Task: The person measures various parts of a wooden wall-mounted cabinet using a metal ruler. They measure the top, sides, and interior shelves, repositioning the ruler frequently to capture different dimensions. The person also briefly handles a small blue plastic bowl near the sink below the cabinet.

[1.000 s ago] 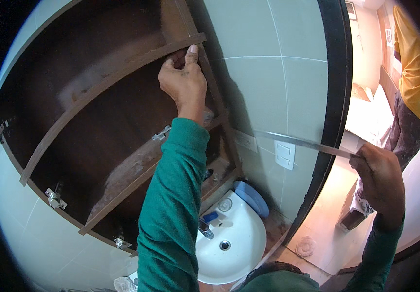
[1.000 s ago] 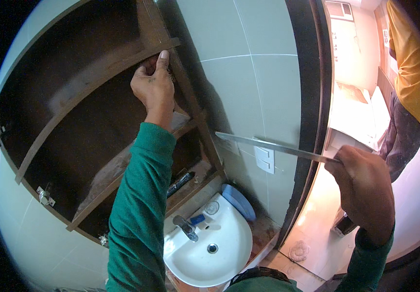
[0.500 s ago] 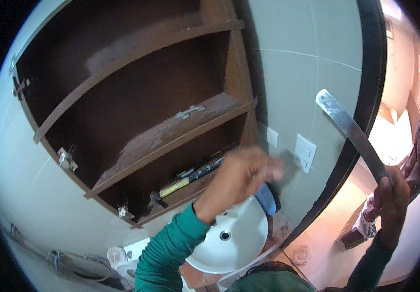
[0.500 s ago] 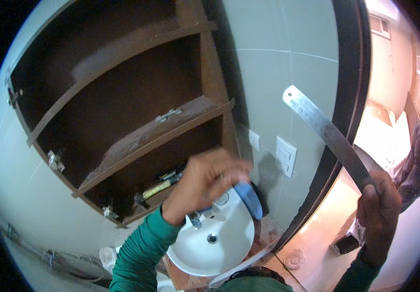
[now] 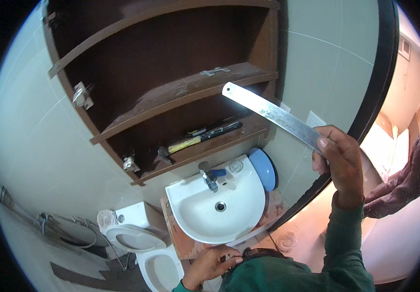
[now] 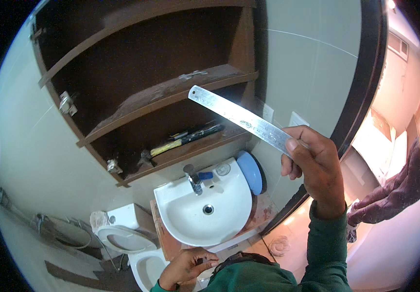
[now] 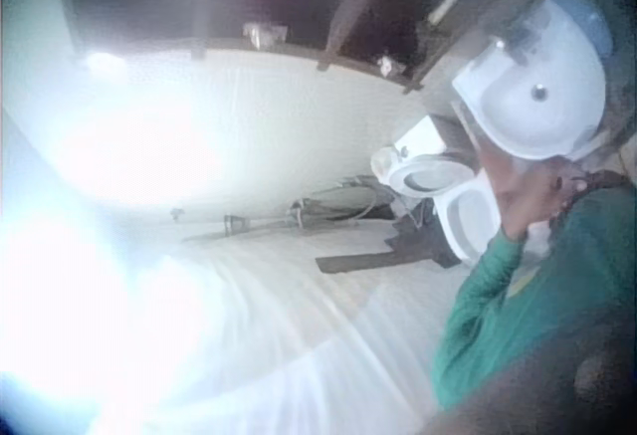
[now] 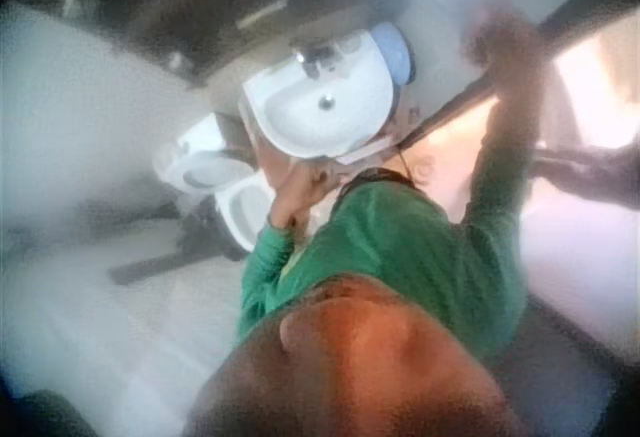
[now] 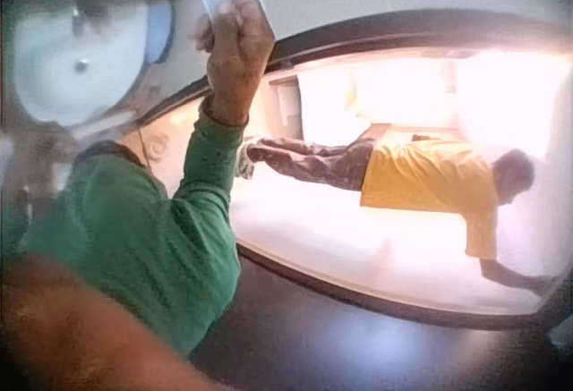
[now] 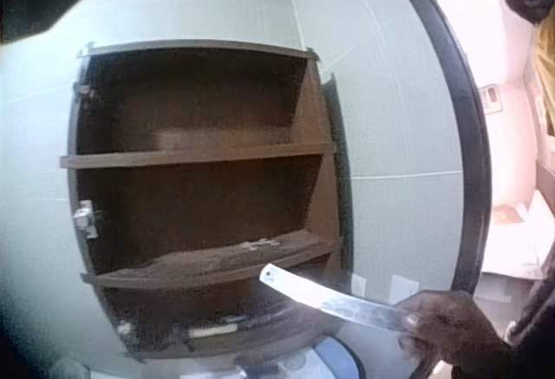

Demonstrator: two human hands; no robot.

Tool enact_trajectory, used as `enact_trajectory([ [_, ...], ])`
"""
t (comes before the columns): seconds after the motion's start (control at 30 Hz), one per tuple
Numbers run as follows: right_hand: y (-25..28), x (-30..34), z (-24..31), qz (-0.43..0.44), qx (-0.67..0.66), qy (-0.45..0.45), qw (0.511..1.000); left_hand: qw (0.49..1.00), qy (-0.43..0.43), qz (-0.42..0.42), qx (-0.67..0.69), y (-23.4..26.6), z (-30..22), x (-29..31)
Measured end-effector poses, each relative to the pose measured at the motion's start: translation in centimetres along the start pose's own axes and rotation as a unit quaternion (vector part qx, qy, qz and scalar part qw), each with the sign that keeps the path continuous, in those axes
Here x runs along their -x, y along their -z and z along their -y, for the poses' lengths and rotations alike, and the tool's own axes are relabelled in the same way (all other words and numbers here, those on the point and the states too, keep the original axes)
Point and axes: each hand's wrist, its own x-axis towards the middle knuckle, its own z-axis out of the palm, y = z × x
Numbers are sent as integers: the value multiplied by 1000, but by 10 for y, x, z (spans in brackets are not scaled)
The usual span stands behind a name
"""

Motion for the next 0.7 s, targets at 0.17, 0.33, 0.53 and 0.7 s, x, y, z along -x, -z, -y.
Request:
enact_trajectory([
  [0.17, -32, -12, -6, 45, -52, -31, 997, 982, 181, -44, -26, -28, 28, 58],
  [0.33, -64, -23, -16, 98, -117, -57, 987, 942, 148, -265, -144, -48, 79, 107],
  [0.53, -101, -44, -42, 115, -201, 25, 972, 888, 179, -417, -74, -16, -25, 52],
  [0.7, -125, -33, -45, 136, -283, 50, 948, 830, -74, -523, -178, 32, -135, -58],
])
